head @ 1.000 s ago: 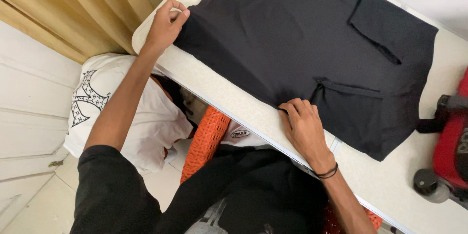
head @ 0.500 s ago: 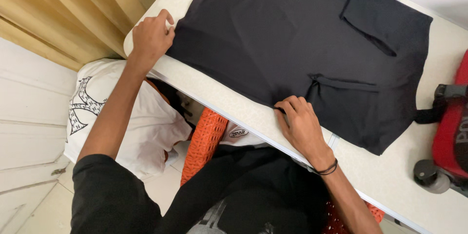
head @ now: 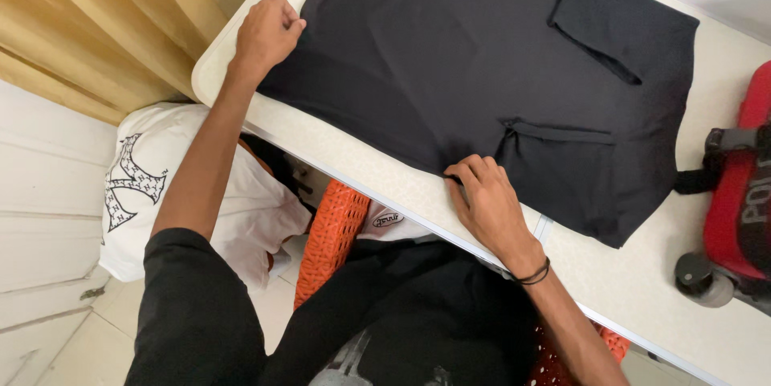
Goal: The person smooths a black shirt on a white table, folds the sides inward, and rolls it into a compact rectangular shape.
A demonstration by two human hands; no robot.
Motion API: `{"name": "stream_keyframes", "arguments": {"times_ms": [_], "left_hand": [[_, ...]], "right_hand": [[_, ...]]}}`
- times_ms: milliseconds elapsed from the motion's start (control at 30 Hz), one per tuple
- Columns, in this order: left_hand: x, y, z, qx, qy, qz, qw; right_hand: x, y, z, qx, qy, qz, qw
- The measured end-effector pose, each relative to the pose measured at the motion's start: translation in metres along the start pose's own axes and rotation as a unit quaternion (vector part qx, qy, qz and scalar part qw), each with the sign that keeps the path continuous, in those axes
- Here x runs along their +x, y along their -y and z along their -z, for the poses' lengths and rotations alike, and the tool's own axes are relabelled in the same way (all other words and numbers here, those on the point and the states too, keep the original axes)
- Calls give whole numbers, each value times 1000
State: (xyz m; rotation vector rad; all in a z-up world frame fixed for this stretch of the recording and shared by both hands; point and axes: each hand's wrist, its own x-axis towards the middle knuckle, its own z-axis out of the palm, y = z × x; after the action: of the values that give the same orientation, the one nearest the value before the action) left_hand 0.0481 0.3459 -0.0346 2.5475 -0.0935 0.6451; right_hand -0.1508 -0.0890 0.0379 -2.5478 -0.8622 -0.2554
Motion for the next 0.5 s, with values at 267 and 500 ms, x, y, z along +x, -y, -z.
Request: {"name": "stream_keyframes", "arguments": {"times_ms": [267, 500], "left_hand": [[-5, -11, 12, -25, -52, -9, 998], [-16, -57, 34, 63, -19, -107, 992]], "right_hand": [[0, 0, -1, 4, 4, -2, 1000], [0, -2, -4, 2, -3, 1, 1000]]}}
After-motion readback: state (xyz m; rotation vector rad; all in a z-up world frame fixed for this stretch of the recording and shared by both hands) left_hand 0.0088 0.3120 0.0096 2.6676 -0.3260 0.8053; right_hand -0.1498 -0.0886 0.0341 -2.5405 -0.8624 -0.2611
